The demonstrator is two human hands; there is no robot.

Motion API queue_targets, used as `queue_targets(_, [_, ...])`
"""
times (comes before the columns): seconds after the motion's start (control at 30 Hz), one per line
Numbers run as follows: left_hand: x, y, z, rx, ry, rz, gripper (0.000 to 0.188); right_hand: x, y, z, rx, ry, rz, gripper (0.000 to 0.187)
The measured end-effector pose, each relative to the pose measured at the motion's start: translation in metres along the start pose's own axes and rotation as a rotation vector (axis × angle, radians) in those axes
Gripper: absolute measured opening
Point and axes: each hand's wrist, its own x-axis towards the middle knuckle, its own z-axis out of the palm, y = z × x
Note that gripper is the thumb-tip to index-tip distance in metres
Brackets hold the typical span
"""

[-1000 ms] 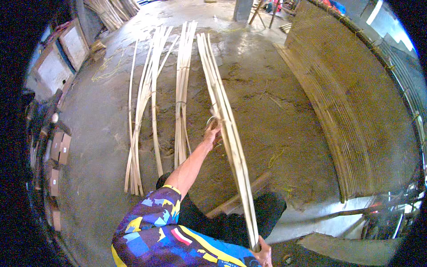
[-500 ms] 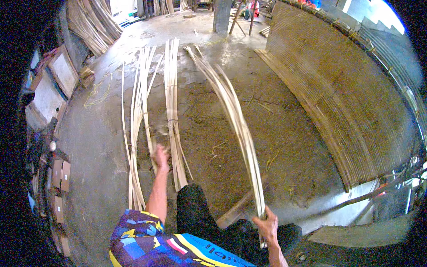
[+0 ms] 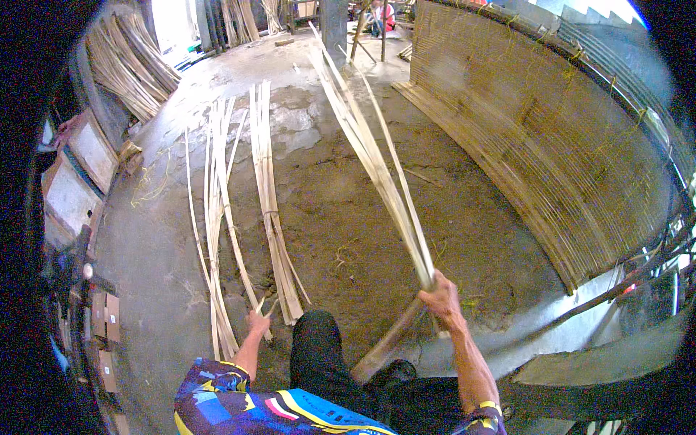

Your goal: The person sits on the floor and repeatedly picks up bundles of thin bamboo strips, separates them, and lays them out in parallel rows. The person uses both hands to align and adjust the strips on the floor.

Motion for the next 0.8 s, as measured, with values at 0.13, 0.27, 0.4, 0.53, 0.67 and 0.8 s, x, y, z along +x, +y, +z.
queue_targets(0.13, [-0.003,-0.065,0.001,0.389,-0.201,-0.197,0.071,-0.042,0.094,-0.031,-0.158,-0.043,0.086,0.050])
queue_targets(0.27, [-0.014,-0.071,-0.004,0.450,-0.062,-0.273,0.069,-0.102,0.196,-0.057,-0.274,-0.231,0.205,0.058])
queue_targets(0.4, [0.001,-0.018,0.017,0.052,0.079,0.104,0.048,-0.113,0.215,-0.010,-0.225,-0.109,0.038,0.050])
queue_targets(0.53, [0.022,0.038,0.064,-0.082,-0.193,0.187,0.056,0.054,0.100,0.046,-0.124,-0.232,0.023,0.040])
queue_targets(0.67, [0.020,0.067,0.080,-0.231,-0.184,0.254,0.060,0.225,-0.049,0.084,0.138,0.007,-0.244,0.030])
queue_targets(0.8, [0.010,0.061,0.074,-0.256,-0.079,0.244,0.061,0.266,-0.104,0.078,0.068,-0.139,-0.131,0.029])
